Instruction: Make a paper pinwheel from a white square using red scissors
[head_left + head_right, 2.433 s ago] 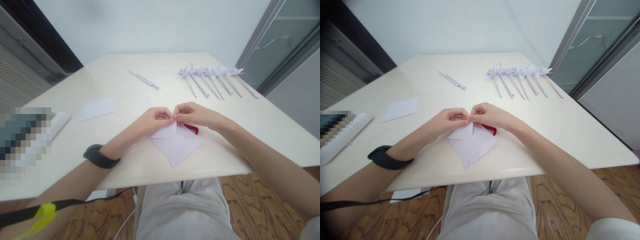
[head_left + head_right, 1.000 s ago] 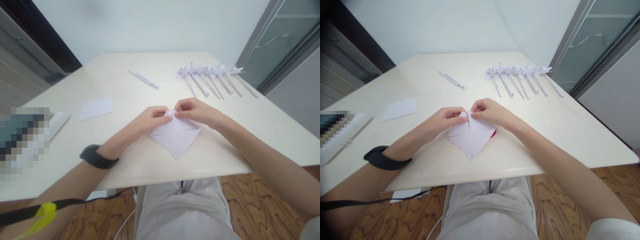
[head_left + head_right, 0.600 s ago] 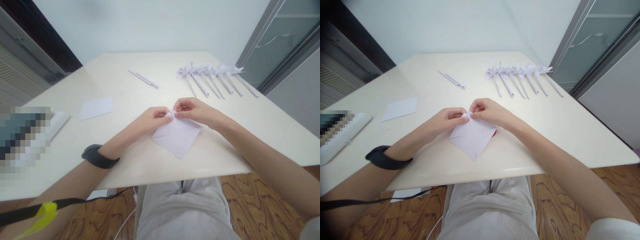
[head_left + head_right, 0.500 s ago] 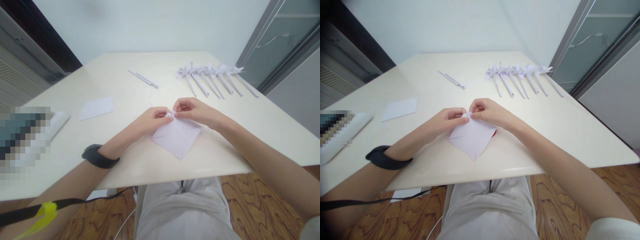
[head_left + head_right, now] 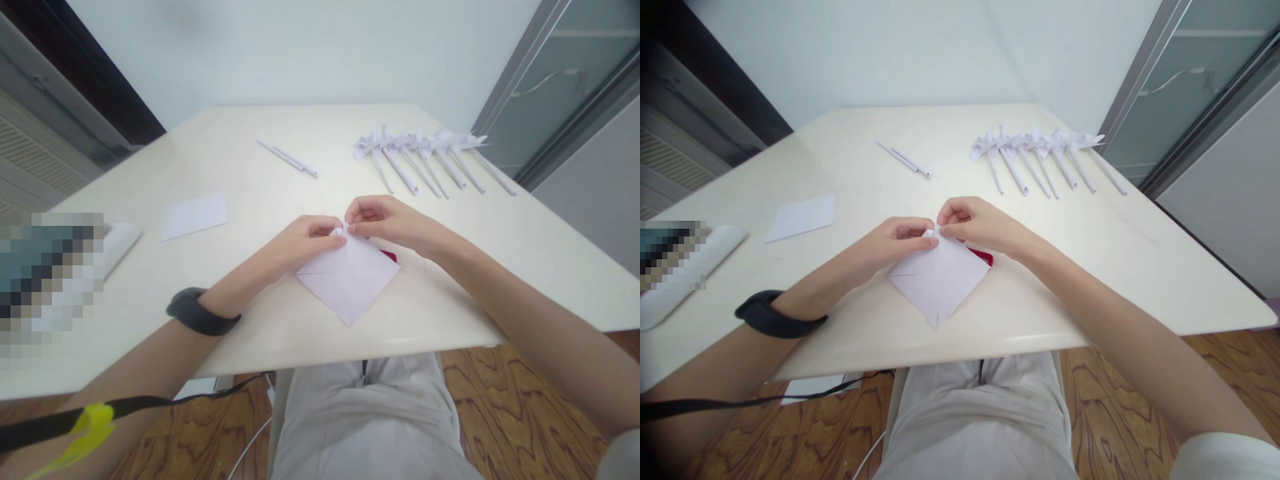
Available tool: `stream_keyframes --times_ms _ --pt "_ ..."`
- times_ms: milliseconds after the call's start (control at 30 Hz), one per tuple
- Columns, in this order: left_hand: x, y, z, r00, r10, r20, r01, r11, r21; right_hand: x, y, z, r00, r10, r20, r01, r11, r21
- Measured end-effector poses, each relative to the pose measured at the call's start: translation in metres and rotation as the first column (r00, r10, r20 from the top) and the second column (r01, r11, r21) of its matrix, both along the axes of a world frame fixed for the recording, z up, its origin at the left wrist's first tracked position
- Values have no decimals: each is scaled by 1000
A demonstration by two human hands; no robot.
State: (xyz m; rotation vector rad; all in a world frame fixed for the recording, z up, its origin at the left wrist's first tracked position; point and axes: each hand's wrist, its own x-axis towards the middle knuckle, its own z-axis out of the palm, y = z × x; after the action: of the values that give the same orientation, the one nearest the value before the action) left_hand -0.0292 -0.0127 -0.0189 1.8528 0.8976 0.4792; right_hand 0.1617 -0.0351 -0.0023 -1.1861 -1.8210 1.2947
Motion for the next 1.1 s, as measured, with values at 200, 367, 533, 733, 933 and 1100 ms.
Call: stream_keyframes --times_ms 200,367,533,733,933,1100 --pt "1 -1 2 1000 19 -5 -18 999 42 1 1 -1 1000 -1 -27 1 1000 26" --pt "1 1 0 1000 27 -9 -27 998 55 1 -1 2 1000 -2 -14 2 999 46" --pt "-1 2 1 999 16 -29 -15 999 37 -1 -4 7 1000 -27 -4 27 999 45" --pt "-1 4 -2 999 16 -52 -14 999 47 -1 -3 4 1000 -10 19 9 999 49" --pt "0 5 -3 999 30 -35 -28 998 62 1 -1 2 996 27 84 -30 999 32" --pt "0 1 2 988 145 59 -148 987 55 2 0 1 997 35 68 -35 999 -4"
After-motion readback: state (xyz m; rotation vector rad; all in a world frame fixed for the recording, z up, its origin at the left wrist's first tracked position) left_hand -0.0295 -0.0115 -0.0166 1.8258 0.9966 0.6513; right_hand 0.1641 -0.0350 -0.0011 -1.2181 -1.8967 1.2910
